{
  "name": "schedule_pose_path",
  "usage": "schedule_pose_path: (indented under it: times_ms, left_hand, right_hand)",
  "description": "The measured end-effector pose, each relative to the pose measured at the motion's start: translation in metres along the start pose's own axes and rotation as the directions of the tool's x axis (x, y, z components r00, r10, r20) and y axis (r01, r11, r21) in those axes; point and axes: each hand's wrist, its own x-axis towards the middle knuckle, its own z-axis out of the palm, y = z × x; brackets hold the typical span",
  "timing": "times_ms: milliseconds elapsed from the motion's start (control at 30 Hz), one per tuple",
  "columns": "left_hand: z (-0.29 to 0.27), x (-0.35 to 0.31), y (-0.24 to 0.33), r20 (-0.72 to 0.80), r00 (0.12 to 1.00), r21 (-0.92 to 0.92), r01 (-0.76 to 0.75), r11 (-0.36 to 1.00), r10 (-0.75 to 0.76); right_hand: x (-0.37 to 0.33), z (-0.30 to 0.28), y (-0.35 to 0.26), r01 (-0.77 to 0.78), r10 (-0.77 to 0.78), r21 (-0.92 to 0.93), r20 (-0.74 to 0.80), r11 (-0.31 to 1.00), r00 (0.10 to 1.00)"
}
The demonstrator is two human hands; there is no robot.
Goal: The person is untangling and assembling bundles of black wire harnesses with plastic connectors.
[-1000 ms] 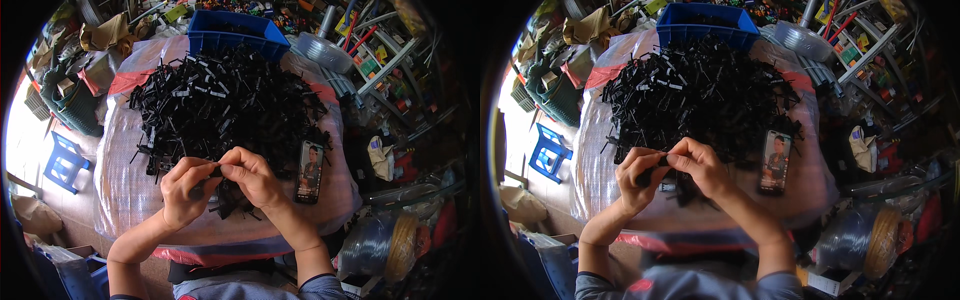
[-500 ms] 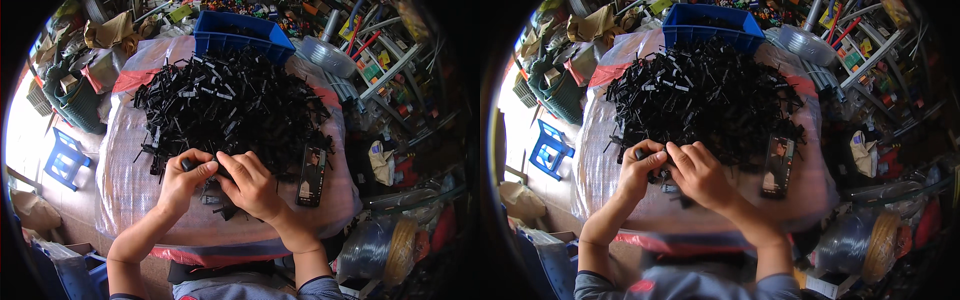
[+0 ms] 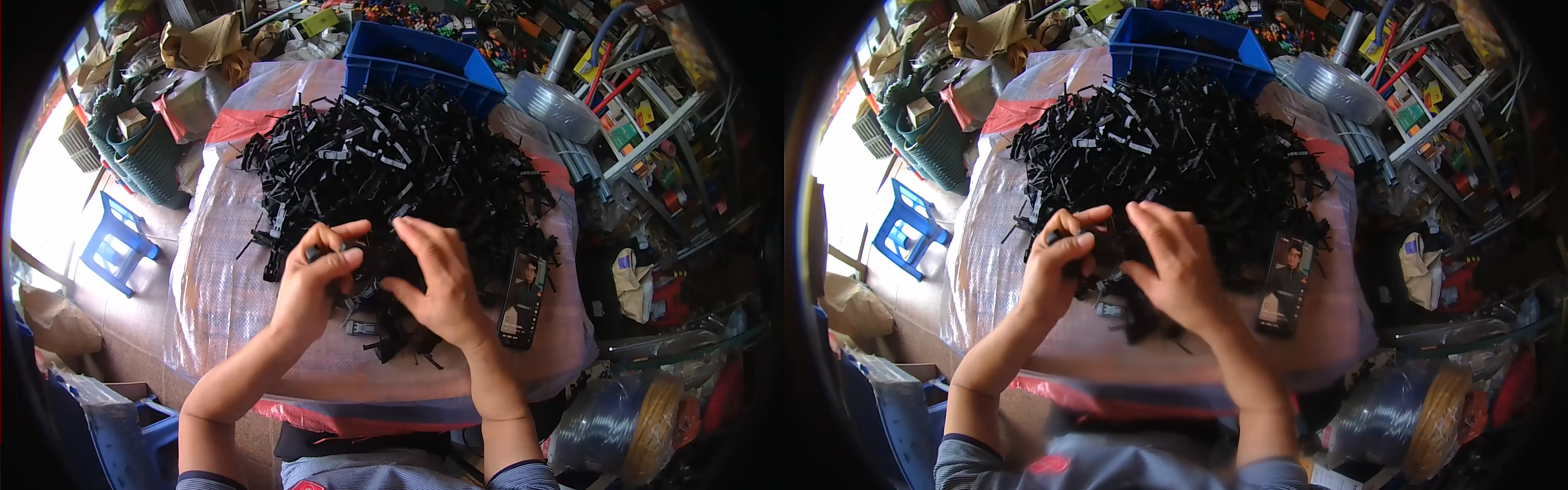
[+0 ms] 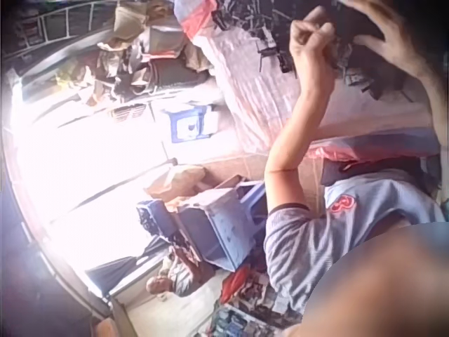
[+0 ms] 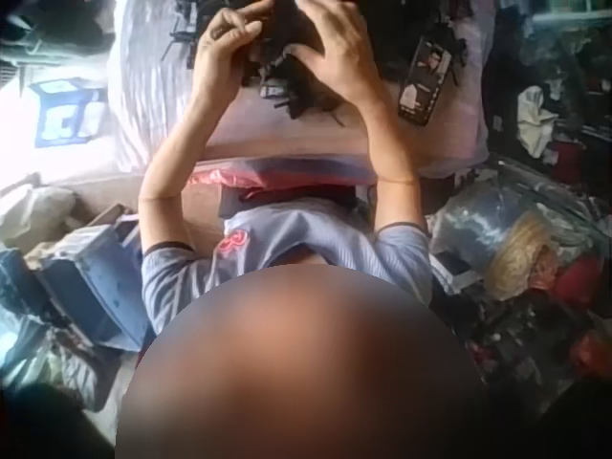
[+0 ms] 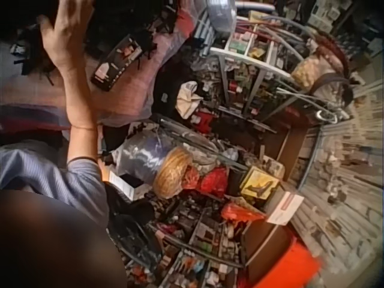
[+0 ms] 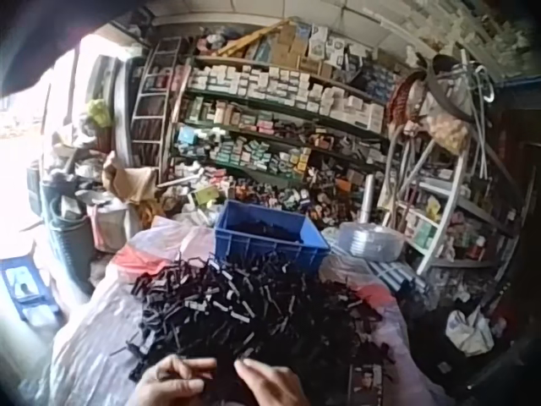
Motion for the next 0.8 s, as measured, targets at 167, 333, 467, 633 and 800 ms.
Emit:
schedule_pose_path:
  times_ms: [167, 333, 467, 633, 800]
  left_hand:
    - [-0.011, 0.013, 0.011, 0.076, 0.991, -0.209, 0.126, 0.970, -0.113]
    - [-0.006, 0.009, 0.009, 0.117, 0.959, -0.259, 0.279, 0.925, -0.257]
    - [-0.003, 0.004, -0.001, 0.298, 0.908, -0.222, 0.365, 0.904, -0.293]
    - [0.009, -0.004, -0.006, 0.126, 0.977, 0.043, 0.167, 0.985, -0.171]
    - [0.010, -0.006, -0.001, 0.078, 0.994, 0.303, 0.051, 0.952, -0.078]
  right_hand:
    - [-0.004, 0.010, 0.030, -0.026, 0.020, -0.206, -0.032, 0.978, 0.999]
    - [0.000, -0.007, 0.019, -0.138, 0.170, 0.138, -0.261, 0.981, 0.950]
    - [-0.007, 0.007, 0.004, -0.196, 0.403, 0.701, -0.142, 0.686, 0.904]
    - [-0.013, 0.011, 0.001, -0.261, 0.361, 0.593, -0.054, 0.762, 0.931]
    - [-0.011, 0.010, 0.000, -0.164, 0.309, 0.608, -0.141, 0.777, 0.940]
